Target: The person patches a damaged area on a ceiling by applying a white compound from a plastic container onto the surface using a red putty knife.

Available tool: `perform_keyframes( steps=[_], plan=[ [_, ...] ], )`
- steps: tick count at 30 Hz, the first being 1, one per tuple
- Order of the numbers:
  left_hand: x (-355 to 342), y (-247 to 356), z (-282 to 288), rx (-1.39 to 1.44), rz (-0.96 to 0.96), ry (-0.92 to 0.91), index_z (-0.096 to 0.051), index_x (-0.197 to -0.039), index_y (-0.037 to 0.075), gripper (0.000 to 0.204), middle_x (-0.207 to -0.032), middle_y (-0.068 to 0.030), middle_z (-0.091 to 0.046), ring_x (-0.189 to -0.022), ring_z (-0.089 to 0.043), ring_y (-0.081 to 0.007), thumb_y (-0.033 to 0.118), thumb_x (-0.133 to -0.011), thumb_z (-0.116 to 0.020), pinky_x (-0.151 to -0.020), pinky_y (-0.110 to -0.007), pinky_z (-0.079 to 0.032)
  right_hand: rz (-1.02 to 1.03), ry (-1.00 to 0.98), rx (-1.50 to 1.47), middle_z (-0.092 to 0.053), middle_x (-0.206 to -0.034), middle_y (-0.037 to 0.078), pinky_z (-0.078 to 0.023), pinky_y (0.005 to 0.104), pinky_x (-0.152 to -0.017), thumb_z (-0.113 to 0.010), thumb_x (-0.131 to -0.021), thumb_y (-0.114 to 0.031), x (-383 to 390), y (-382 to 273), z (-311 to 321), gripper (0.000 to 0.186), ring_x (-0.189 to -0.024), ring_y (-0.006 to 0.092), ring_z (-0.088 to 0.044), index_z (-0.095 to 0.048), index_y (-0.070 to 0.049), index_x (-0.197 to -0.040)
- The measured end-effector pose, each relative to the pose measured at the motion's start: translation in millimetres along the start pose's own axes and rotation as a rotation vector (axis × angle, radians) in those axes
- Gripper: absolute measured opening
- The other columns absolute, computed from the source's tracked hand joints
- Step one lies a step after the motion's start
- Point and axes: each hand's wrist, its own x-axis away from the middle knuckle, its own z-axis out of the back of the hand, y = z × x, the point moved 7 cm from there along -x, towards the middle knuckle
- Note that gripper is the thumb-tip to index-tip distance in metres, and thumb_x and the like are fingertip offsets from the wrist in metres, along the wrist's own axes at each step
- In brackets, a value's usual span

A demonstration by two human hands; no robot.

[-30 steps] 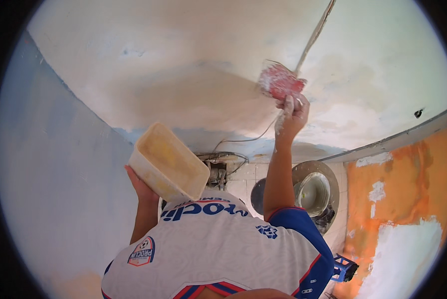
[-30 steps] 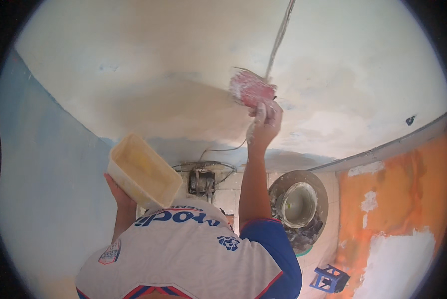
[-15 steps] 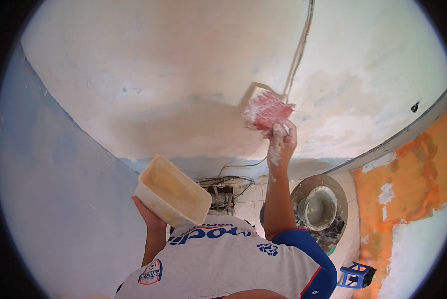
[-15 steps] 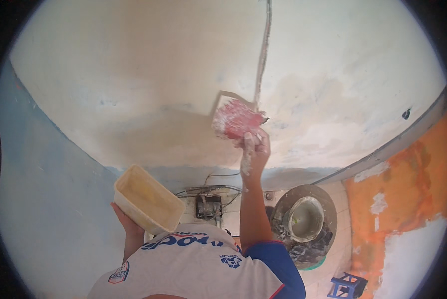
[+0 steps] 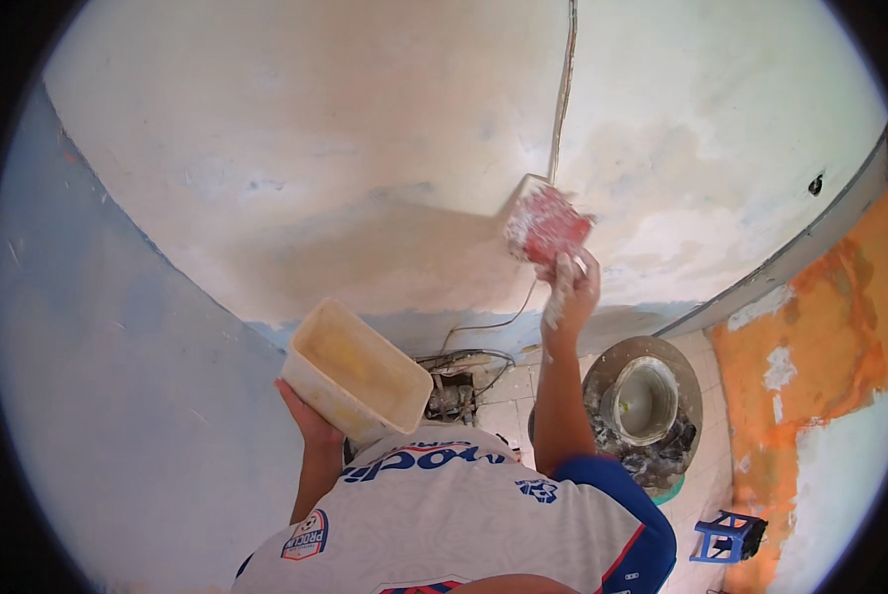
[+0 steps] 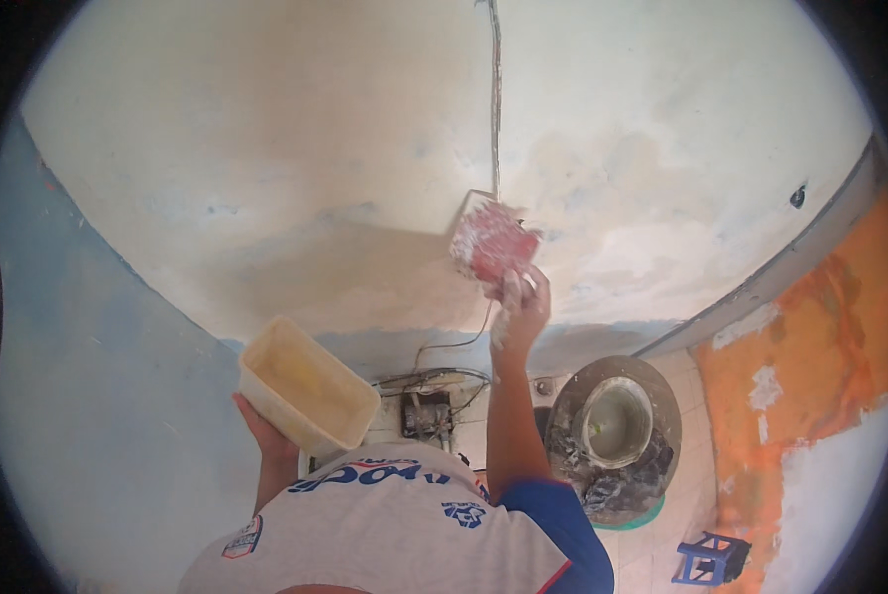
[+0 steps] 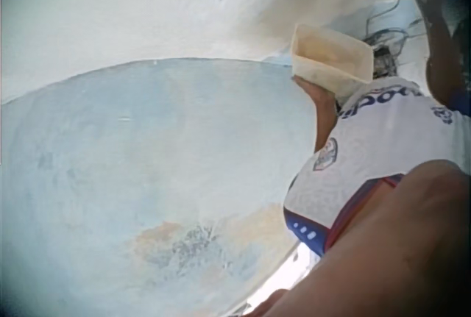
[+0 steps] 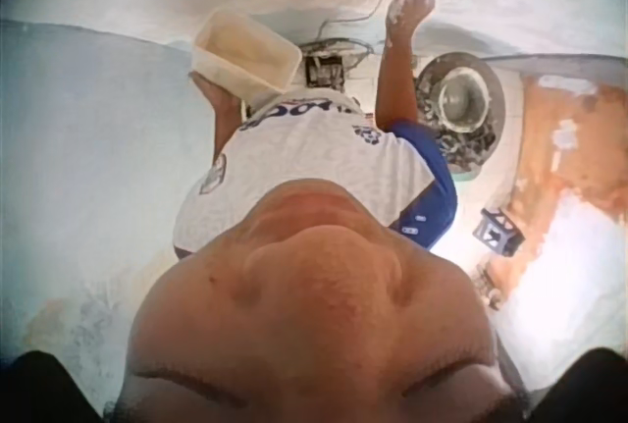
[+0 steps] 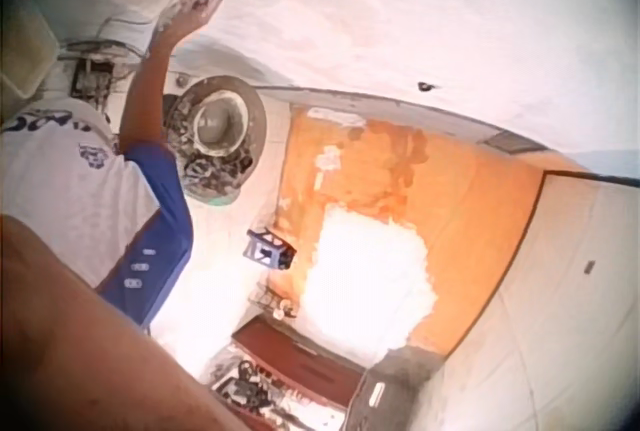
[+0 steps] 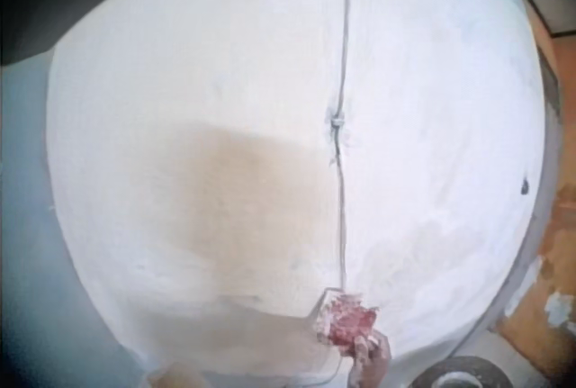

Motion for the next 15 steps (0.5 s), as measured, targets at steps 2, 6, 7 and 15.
perform_keyframes(
  steps=[2,6,7,15],
  plan=[
    [-4.3,-1.2,-5.7,-0.011,0.024,0.049,-0.039,-0.151,0.011,0.077,-0.15,-0.0084,-0.047,-0.136,-0.046,-0.0281,0.069,-0.102,-0.022,-0.112,-0.042,-0.039,0.006,0.009,-0.019,-0.07,-0.094,0.011,-0.058,0.0304,-0.069,-0.061,-0.099,-0.004,20.2,-19.5,23.6,0.022,-0.072,0.0157,-0.066,-0.056,-0.001,-0.119],
    [-26.1,-13.0,-17.6,-0.067,0.106,-0.046,-0.038,-0.151,0.011,0.078,-0.152,-0.008,-0.045,-0.137,-0.045,-0.0284,0.069,-0.101,-0.023,-0.113,-0.043,-0.039,0.255,0.042,0.071,-0.068,-0.107,0.017,-0.058,0.034,-0.078,-0.06,-0.099,-0.005,65.5,-82.9,40.1,0.017,-0.09,0.0234,-0.069,-0.057,-0.001,-0.115],
    [-31.8,-17.2,-27.0,-0.067,0.124,-0.106,-0.038,-0.152,0.011,0.078,-0.152,-0.0082,-0.045,-0.138,-0.045,-0.0285,0.069,-0.101,-0.024,-0.113,-0.043,-0.038,0.403,0.027,0.142,-0.067,-0.113,0.02,-0.058,0.0361,-0.082,-0.059,-0.099,-0.005,79.7,-97.0,42.5,0.014,-0.098,0.0274,-0.068,-0.058,-0.001,-0.113],
    [-17.8,-18.4,-84.3,-0.091,0.269,-0.316,-0.037,-0.152,0.008,0.085,-0.152,-0.011,-0.044,-0.139,-0.044,-0.0284,0.074,-0.098,-0.028,-0.113,-0.044,-0.039,1.012,-0.248,0.909,-0.066,-0.117,0.025,-0.052,0.0497,-0.094,-0.052,-0.095,0.0,184.4,-193.7,20.8,0.012,-0.108,0.0427,-0.064,-0.059,0.001,-0.105]
  ],
)
